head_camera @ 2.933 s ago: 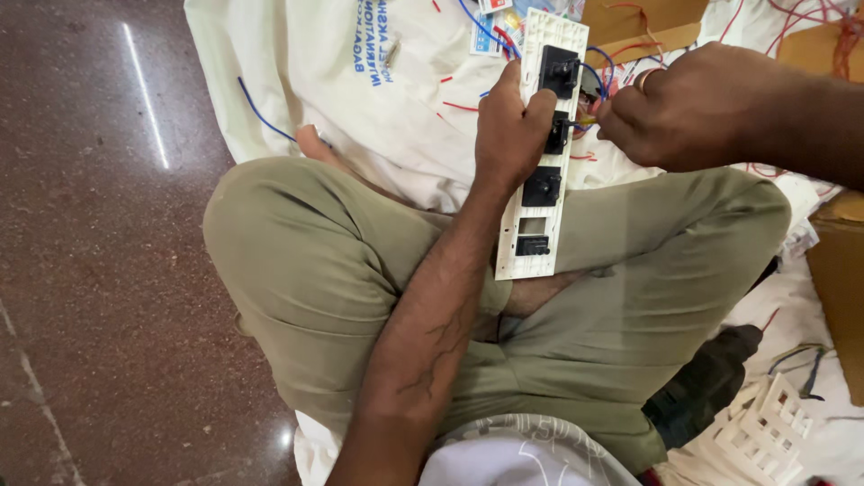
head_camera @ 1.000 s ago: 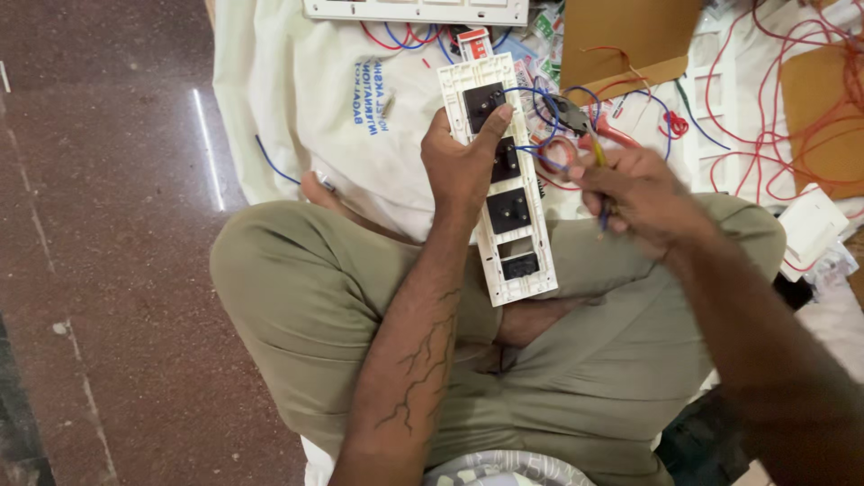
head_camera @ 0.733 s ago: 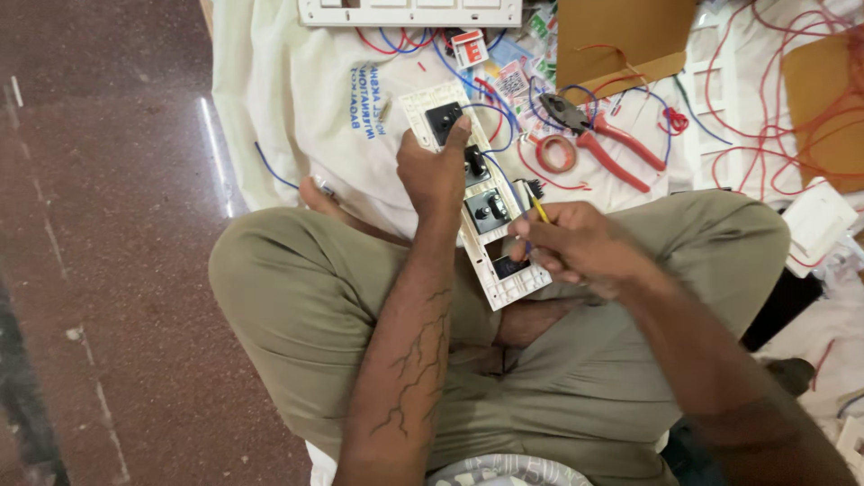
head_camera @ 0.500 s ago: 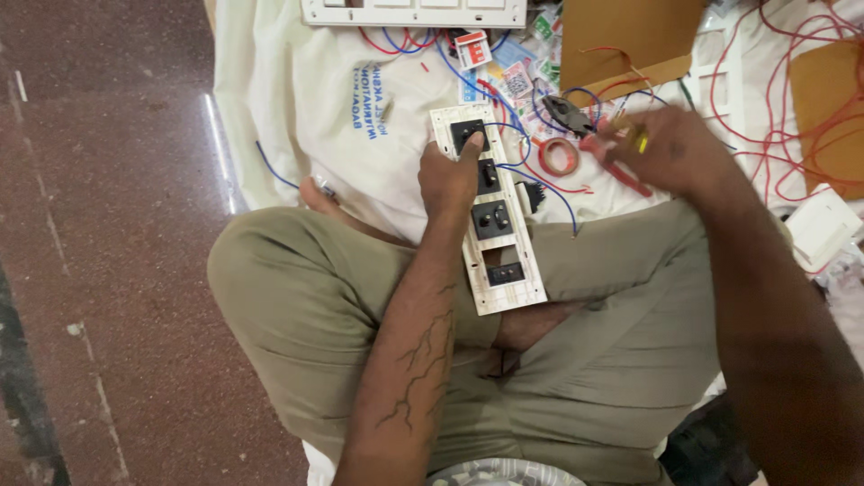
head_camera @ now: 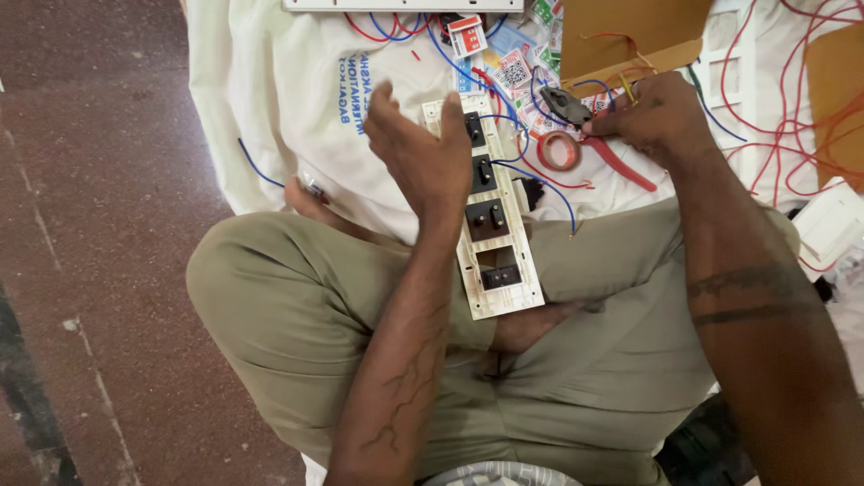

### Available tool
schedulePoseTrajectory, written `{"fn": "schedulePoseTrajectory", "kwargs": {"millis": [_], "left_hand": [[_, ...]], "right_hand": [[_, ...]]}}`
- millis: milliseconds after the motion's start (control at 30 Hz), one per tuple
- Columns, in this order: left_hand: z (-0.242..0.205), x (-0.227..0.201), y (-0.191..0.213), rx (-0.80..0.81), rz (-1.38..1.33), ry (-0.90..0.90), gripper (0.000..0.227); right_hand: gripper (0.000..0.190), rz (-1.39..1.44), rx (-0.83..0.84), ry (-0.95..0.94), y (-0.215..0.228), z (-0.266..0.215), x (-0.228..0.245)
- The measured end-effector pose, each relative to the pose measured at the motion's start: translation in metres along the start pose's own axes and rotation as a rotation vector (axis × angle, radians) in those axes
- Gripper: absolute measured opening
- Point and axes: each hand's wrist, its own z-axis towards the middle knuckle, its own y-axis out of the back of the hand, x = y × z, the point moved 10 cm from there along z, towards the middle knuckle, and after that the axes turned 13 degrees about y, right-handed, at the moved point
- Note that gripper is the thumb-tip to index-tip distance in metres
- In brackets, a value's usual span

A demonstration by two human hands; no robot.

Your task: The person wires an electrical power strip housing by stripping wire ends and securing them into the screw terminals of individual sockets using a screwdriver and pliers.

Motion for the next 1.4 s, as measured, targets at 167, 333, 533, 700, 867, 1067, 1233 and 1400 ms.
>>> {"fn": "schedulePoseTrajectory", "kwargs": {"millis": [167, 333, 533, 700, 867, 1067, 1233, 1400], "left_hand": [[0.021, -0.084, 0.035, 0.182, -0.379, -0.338, 0.031], [0.064, -0.132, 0.03, 0.432, -0.046, -0.329, 0.032], [0.08, -0.077, -0.007, 0.556, -0.162, -0.237, 0.021], [0.09, -0.064, -0.042, 0.587, -0.231, -0.131, 0.02], [0.112, -0.063, -0.02, 0.41, -0.192, -0.013, 0.022], [0.134, -0.055, -0.005, 0.352, -0.299, 0.089, 0.024], [0.139, -0.036, -0.017, 0.378, -0.11, 0.116, 0.029], [0.103, -0.003, -0.069, 0.705, 0.137, 0.273, 0.036]], "right_hand": [[0.014, 0.179, -0.073, 0.064, -0.001, 0.006, 0.006], [0.012, 0.074, -0.01, 0.124, 0.011, 0.003, 0.033], [0.024, 0.074, 0.047, 0.247, -0.003, 0.005, 0.065], [0.028, -0.259, -0.025, 0.602, -0.03, 0.004, 0.119], [0.027, -0.18, -0.03, 0.649, -0.065, 0.02, 0.15], [0.021, -0.602, 0.065, 0.692, -0.106, 0.04, 0.157], [0.025, -0.223, 0.136, 0.465, -0.056, 0.028, 0.144], [0.025, 0.222, 0.06, 0.326, -0.057, 0.015, 0.138]]}}
